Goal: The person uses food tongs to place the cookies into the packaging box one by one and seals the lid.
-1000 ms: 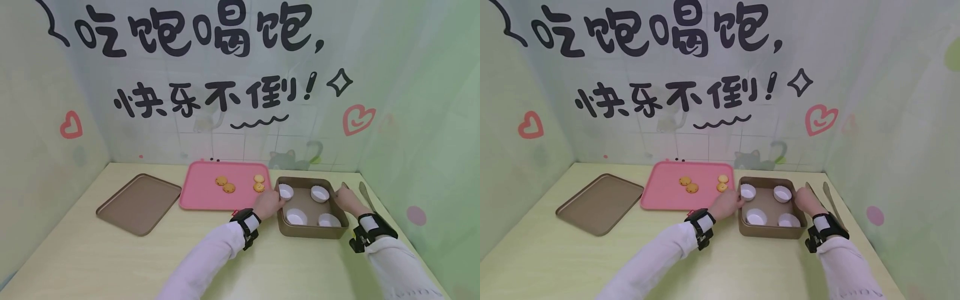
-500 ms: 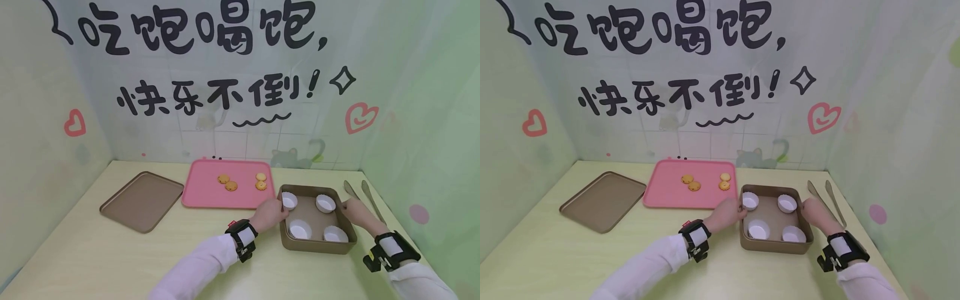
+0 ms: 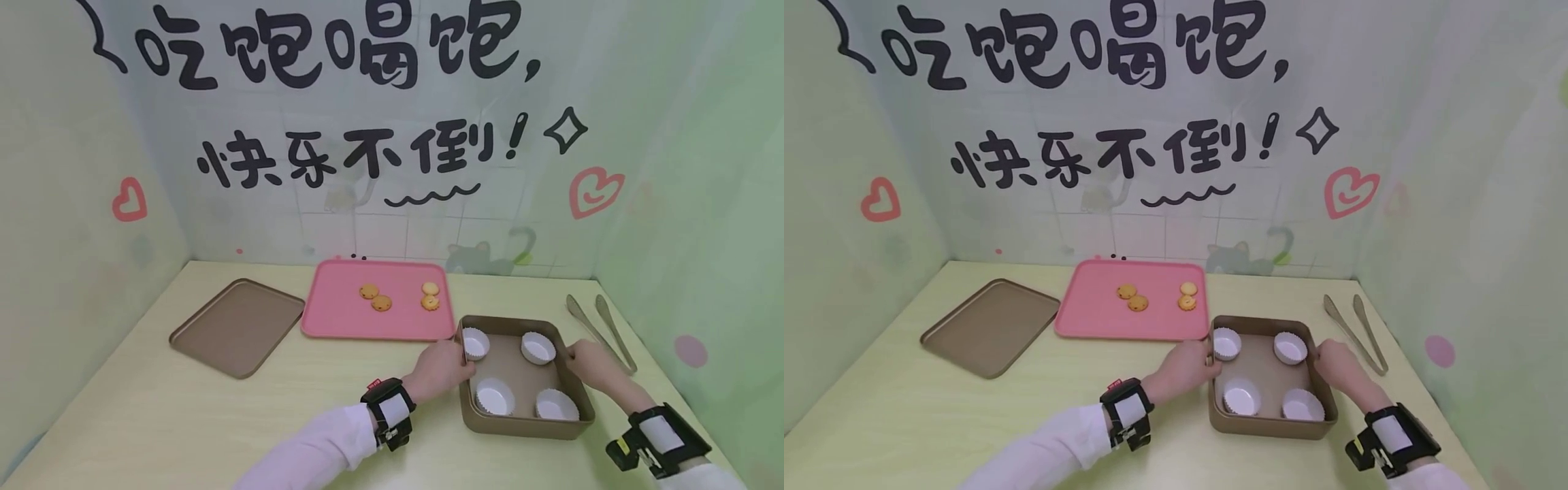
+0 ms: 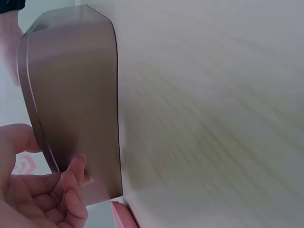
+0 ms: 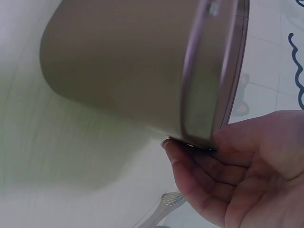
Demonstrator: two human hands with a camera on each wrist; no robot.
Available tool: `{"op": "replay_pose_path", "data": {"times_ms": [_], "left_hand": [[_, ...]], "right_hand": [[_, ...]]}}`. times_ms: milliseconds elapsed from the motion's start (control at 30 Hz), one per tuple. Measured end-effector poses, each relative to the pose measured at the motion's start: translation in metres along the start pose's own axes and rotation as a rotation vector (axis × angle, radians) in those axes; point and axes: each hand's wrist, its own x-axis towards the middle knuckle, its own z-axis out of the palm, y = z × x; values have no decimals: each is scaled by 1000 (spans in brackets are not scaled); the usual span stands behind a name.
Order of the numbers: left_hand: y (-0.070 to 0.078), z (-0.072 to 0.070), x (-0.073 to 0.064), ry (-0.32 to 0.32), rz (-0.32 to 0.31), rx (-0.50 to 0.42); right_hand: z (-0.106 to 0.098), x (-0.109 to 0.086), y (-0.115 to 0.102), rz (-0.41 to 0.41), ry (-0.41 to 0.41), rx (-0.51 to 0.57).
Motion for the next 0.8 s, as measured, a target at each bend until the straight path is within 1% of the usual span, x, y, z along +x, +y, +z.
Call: {"op": "replay_pose_path", "data": {"times_ms": [133,333,433,600,800], "left_hand": [[2,0,-9,-1,-3,-18],[-2,-3,-24,17,-10,-76],[-5,-6,-31,23,-26,-95],[-11,-12,-43,21,-67,-111],[-20,-23,-55,28,-121,-171]], "right_hand": [[1,-5,-5,11,-2,-4],[3,-6,-16,12,-7,23],[6,-6,-22,6,0,28],[11,-9,-35,4,-13,53],[17,-7,-52,10,-28,67]]}}
